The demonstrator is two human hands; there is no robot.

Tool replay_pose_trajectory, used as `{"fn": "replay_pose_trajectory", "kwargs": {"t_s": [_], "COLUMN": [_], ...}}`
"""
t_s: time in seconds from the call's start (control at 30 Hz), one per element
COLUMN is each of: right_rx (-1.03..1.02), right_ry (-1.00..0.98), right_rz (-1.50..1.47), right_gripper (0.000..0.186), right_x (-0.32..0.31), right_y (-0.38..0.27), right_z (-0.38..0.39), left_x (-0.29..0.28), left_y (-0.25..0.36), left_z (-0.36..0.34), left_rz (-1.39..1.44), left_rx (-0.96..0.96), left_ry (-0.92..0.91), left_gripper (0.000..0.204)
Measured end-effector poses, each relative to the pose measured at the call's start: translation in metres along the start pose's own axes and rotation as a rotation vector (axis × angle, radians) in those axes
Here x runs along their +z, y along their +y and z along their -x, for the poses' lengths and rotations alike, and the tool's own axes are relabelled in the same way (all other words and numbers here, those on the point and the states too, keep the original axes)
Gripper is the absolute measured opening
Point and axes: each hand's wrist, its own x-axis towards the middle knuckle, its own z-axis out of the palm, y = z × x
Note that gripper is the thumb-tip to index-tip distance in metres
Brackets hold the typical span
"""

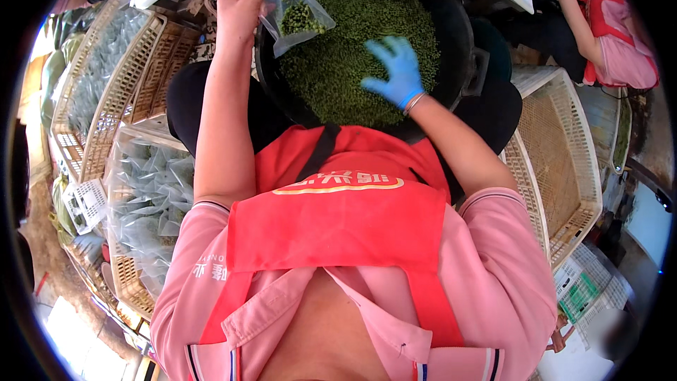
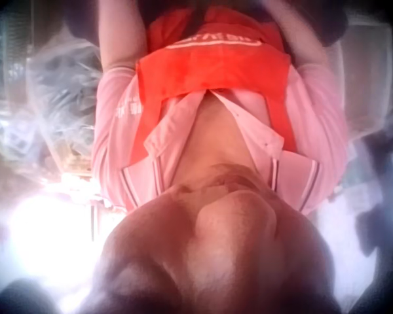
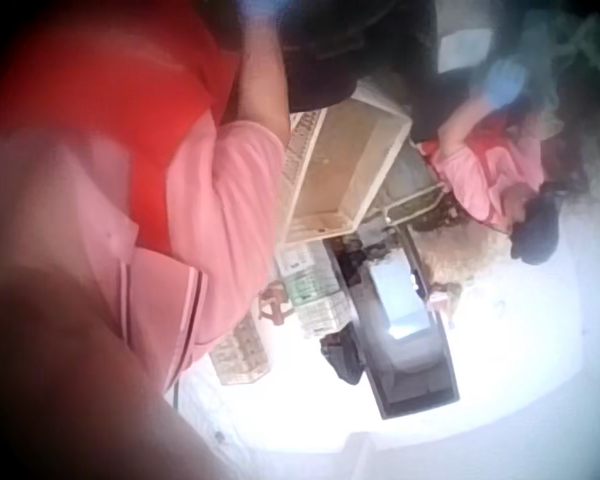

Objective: The person scoops green tea leaves from a large bowl into small plastic bags, weighs each bag on a digital scale, and places the filled bags into a basket. The process is repeated continuously with other workers visible in the background.

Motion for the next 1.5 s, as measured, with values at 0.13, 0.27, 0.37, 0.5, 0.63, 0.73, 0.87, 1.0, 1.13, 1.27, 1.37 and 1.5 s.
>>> {"fn": "replay_pose_trajectory", "kwargs": {"t_s": [0.13, 0.27, 0.37, 0.5, 0.63, 0.73, 0.87, 1.0, 1.13, 1.27, 1.37, 1.5], "right_rx": [-0.36, -0.337, -0.115, 0.204, 0.283, 0.007, -0.158, 0.21, 0.787, 0.618, 0.601, 0.508], "right_ry": [-0.276, -0.069, 0.178, 0.286, 0.027, -0.204, -0.37, -0.073, -0.182, -0.317, -0.318, -0.15], "right_rz": [0.188, 0.155, -0.145, -0.203, 0.008, 0.287, 0.263, -0.613, -1.483, -1.66, -1.567, -1.346], "right_gripper": [0.071, 0.041, 0.037, 0.058, 0.064, 0.058, 0.034, 0.029, 0.03, 0.028, 0.027, 0.029], "right_x": [0.015, 0.024, 0.021, 0.025, 0.045, 0.037, 0.026, -0.003, -0.09, -0.163, -0.165, -0.146], "right_y": [-0.051, -0.015, 0.038, 0.102, 0.055, -0.036, -0.055, -0.006, -0.014, -0.048, -0.069, -0.073], "right_z": [0.004, -0.047, -0.088, -0.11, -0.133, -0.12, -0.095, -0.086, -0.082, -0.079, -0.092, -0.123], "left_x": [0.005, 0.001, -0.003, 0.0, -0.002, -0.002, 0.003, 0.019, 0.037, 0.056, 0.068, 0.071], "left_y": [-0.002, 0.005, 0.004, 0.006, 0.005, 0.008, 0.009, 0.013, 0.008, -0.001, -0.004, -0.005], "left_z": [-0.002, 0.005, 0.004, 0.003, 0.002, 0.001, 0.001, 0.011, 0.017, 0.02, 0.023, 0.027], "left_rz": [-0.048, -0.105, -0.102, -0.071, -0.063, -0.07, -0.093, -0.095, -0.319, -0.596, -0.664, -0.639], "left_rx": [-0.008, -0.083, -0.097, -0.114, -0.112, -0.131, -0.123, -0.056, -0.039, 0.009, 0.074, 0.052], "left_ry": [-0.003, 0.005, 0.015, 0.013, 0.011, 0.032, -0.02, -0.057, -0.134, -0.109, -0.1, -0.081], "left_gripper": [0.015, 0.02, 0.018, 0.016, 0.017, 0.018, 0.018, 0.019, 0.028, 0.031, 0.031, 0.028]}}
